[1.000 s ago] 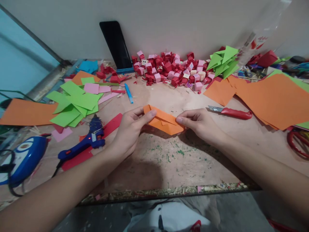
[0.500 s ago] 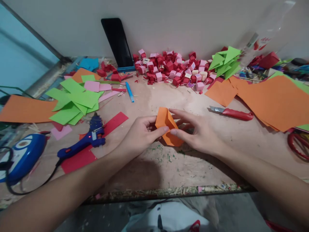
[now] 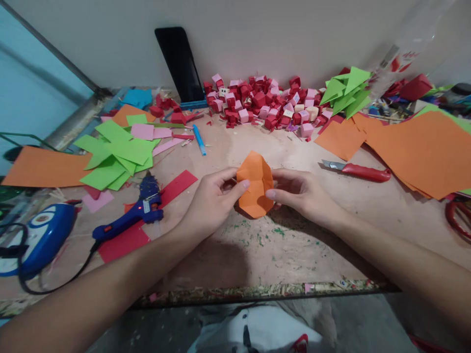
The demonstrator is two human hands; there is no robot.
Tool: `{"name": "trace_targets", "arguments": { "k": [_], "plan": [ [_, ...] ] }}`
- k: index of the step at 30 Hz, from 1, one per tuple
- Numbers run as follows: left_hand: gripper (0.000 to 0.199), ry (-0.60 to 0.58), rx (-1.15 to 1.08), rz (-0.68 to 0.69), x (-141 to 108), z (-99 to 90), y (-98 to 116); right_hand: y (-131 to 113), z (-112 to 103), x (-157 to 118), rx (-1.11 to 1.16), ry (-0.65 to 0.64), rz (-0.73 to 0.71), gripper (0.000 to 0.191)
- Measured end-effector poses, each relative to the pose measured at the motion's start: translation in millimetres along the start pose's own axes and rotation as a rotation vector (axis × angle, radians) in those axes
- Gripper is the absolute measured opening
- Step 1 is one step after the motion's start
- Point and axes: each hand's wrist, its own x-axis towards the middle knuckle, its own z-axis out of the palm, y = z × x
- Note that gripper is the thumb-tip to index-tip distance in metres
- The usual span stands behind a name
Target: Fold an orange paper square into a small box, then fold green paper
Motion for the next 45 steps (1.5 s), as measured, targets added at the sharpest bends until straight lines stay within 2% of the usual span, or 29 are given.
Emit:
{"name": "trace_targets", "arguments": {
  "k": [3,8,12,14,16,19,23,27,33,37,40,45],
  "plan": [
    [0.034,-0.037,-0.026,0.008,-1,2.0,-1,-5,3,-2,0.006,-0.017,0.037,0.038],
    [0.061,0.015,0.118,0.032,-7,3.6,-1,-6,6,-3,0.0,0.022,0.104,0.016],
    [0.08,-0.036,0.0,-0.01,-7,4.1,0,-5,4,-1,0.116,0.095,0.128,0.021],
    [0.07,-0.066,-0.059,-0.076,-4,2.4,-1,-5,2,-1,0.165,0.098,0.15,0.029],
    [0.047,-0.082,-0.102,-0.116,-1,-0.7,-2,-4,-1,0,0.172,0.083,0.172,0.032],
    [0.026,-0.068,-0.113,-0.107,2,-4.9,-2,-4,-4,0,0.159,0.053,0.18,0.033],
    [0.025,-0.088,-0.053,-0.118,1,-5.9,5,-5,-7,1,0.14,0.1,0.149,0.036],
    [0.023,-0.115,0.005,-0.123,0,-7.0,9,-8,-9,2,0.001,0.152,0.08,0.026],
    [0.021,-0.164,0.056,-0.109,2,-7.7,7,-9,-7,1,-0.146,0.029,0.033,0.018],
    [0.016,-0.129,-0.021,-0.123,2,-3.8,4,-5,-5,1,-0.056,0.002,0.07,0.019],
    [0.016,-0.085,-0.068,-0.086,2,-3.3,0,-4,-4,1,0.011,0.067,0.097,0.018],
    [0.014,-0.034,0.003,-0.03,2,-5.3,-2,-6,-6,1,-0.022,0.133,0.097,0.015]
  ]
}}
